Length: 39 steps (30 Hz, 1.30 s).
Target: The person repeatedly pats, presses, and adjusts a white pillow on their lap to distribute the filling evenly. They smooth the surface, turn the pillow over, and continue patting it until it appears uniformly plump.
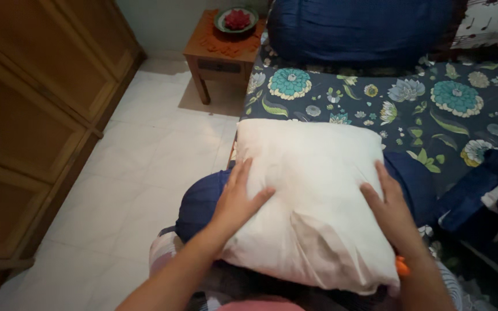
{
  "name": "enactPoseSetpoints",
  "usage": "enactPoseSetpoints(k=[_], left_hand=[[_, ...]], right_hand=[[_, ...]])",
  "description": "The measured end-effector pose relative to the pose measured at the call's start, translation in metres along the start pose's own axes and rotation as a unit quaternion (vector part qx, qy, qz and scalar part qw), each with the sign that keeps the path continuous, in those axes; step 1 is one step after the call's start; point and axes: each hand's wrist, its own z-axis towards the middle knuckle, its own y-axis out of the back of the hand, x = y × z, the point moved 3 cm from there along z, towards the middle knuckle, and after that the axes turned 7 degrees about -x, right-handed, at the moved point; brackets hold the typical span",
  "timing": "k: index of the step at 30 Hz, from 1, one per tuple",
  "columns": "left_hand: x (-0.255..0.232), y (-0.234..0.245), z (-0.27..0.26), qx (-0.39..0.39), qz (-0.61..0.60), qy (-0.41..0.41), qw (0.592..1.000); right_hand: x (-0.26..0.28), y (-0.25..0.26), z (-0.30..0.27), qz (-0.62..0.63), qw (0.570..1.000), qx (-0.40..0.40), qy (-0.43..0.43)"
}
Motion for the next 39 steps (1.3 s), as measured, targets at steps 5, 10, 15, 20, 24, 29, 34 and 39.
enactPoseSetpoints(k=[5, 10, 15, 20, 24, 29, 34, 39], left_hand=[[0.006, -0.01, -0.029, -0.077, 0.017, -0.102, 0.992], [-0.001, -0.01, -0.005, -0.03, 0.038, -0.025, 0.999], [-0.017, 0.034, 0.04, -0.056, -0.013, -0.113, 0.992], [-0.042, 0.07, 0.077, -0.019, -0.048, -0.152, 0.987], [-0.027, 0.061, 0.095, 0.079, -0.026, -0.098, 0.992], [-0.013, 0.049, 0.062, 0.07, -0.014, -0.114, 0.991], [-0.035, 0.096, -0.028, 0.05, -0.009, -0.208, 0.977], [-0.057, 0.086, -0.093, -0.01, 0.064, -0.289, 0.955]], right_hand=[[-0.002, -0.003, -0.011, -0.048, 0.997, 0.019, -0.059], [0.018, -0.014, 0.004, -0.153, 0.975, 0.033, -0.156], [0.057, 0.018, -0.003, 0.123, 0.968, -0.119, -0.183], [0.12, 0.026, -0.043, 0.016, 0.984, -0.179, -0.022], [0.102, 0.017, -0.074, 0.245, 0.896, 0.063, -0.364], [0.067, 0.045, -0.04, -0.006, 0.976, -0.073, -0.206], [0.011, 0.041, 0.013, -0.043, 0.992, -0.026, -0.114], [0.001, -0.026, 0.022, 0.048, 0.965, 0.167, -0.197]])
